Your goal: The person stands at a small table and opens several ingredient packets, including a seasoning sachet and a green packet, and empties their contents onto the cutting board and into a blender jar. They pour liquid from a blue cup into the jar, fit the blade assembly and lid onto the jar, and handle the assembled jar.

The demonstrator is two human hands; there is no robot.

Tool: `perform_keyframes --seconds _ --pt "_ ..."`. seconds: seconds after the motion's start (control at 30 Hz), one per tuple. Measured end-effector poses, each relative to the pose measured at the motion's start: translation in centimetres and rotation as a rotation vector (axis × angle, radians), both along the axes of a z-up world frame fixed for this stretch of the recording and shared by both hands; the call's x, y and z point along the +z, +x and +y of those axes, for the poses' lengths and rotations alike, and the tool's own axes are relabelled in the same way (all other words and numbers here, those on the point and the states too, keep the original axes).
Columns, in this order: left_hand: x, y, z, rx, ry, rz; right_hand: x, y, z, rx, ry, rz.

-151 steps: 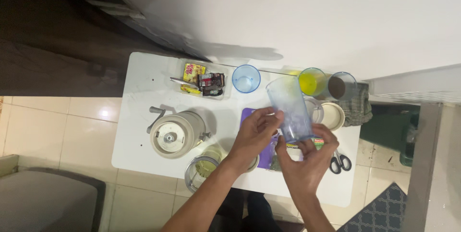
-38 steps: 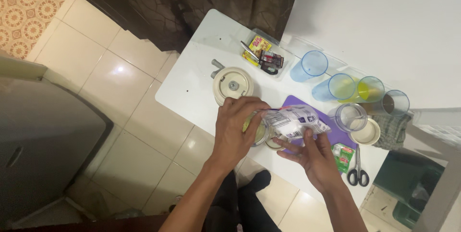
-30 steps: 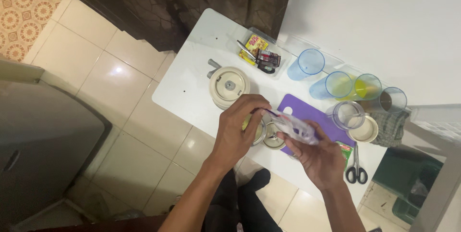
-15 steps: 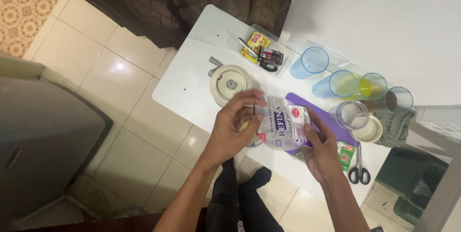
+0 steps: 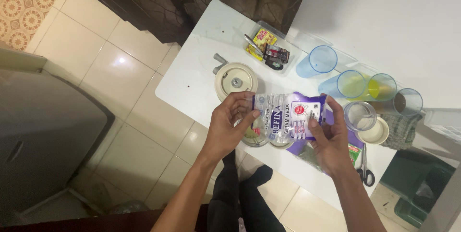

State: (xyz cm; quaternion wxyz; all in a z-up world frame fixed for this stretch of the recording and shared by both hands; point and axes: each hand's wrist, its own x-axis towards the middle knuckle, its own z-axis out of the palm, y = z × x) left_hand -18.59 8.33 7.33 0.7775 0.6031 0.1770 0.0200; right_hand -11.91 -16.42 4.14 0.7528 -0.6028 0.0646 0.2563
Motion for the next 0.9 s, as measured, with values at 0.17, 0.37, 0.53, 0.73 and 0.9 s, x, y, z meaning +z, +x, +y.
perform_keyframes --seconds 0.17,0.37,0.53,0.73,0.9 --pt "-1.1 -0.2 0.0 0.041 0.026 -0.041 1.1 0.3 0.5 0.027 -0.102 0.069" --pt "-0.8 -0.8 0.1 0.048 0.043 -0.049 1.5 0.2 0.4 0.123 -0.147 -0.111" --pt "-1.0 -1.1 0.1 0.061 0.062 -0.024 1.6 0.2 0.4 0.138 -0.139 -0.185" --pt "-1.9 -1.4 0.0 0.088 0.001 -0.055 1.8 0.3 0.7 0.151 -0.267 -0.199" --pt "-2.2 -1.3 -0.1 0.1 -0.002 -0.044 1.9 0.5 1.0 0.148 -0.264 -0.196"
